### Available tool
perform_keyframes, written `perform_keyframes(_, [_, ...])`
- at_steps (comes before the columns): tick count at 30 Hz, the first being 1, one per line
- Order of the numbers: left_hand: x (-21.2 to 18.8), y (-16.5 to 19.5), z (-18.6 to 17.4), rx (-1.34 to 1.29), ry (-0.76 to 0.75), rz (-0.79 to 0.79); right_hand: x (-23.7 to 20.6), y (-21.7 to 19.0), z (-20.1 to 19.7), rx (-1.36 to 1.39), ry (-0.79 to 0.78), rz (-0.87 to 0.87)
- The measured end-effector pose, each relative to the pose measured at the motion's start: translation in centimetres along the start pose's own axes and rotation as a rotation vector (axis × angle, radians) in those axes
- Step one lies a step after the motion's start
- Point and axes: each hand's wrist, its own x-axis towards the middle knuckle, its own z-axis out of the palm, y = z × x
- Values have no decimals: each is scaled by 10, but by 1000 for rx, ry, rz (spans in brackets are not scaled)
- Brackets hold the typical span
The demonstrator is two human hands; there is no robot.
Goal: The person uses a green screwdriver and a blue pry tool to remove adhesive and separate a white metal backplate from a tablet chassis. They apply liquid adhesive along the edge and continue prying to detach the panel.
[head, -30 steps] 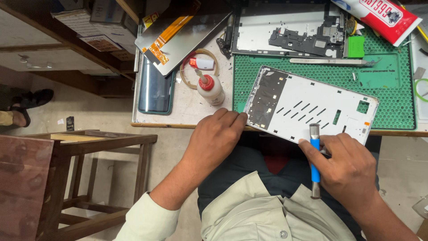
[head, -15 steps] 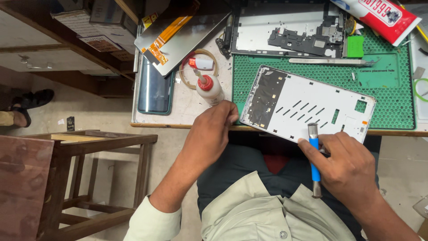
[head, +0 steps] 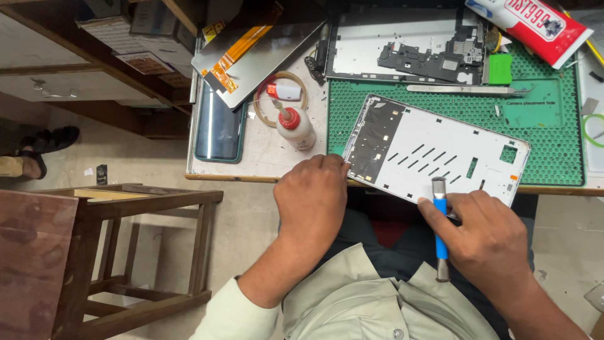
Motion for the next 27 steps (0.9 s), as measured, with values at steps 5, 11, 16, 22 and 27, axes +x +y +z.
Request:
perform_keyframes(5, [-4,16,9,216,69,-9,-1,1,-3,-45,-5,-19])
perform_keyframes(11, [-8,24,18,230,92,-15,0,0,-5,-71,15,-51])
perform_keyframes(16, [-9,27,24,245,86,-13,0,0,-7,-80,11,-58])
perform_keyframes(22, [-6,21,17,107,148,48,-3,6,-6,-48,4,-60])
perform_keyframes(27, [-17,23,-1,-53,205,206,2,17,-13,45,43,-22])
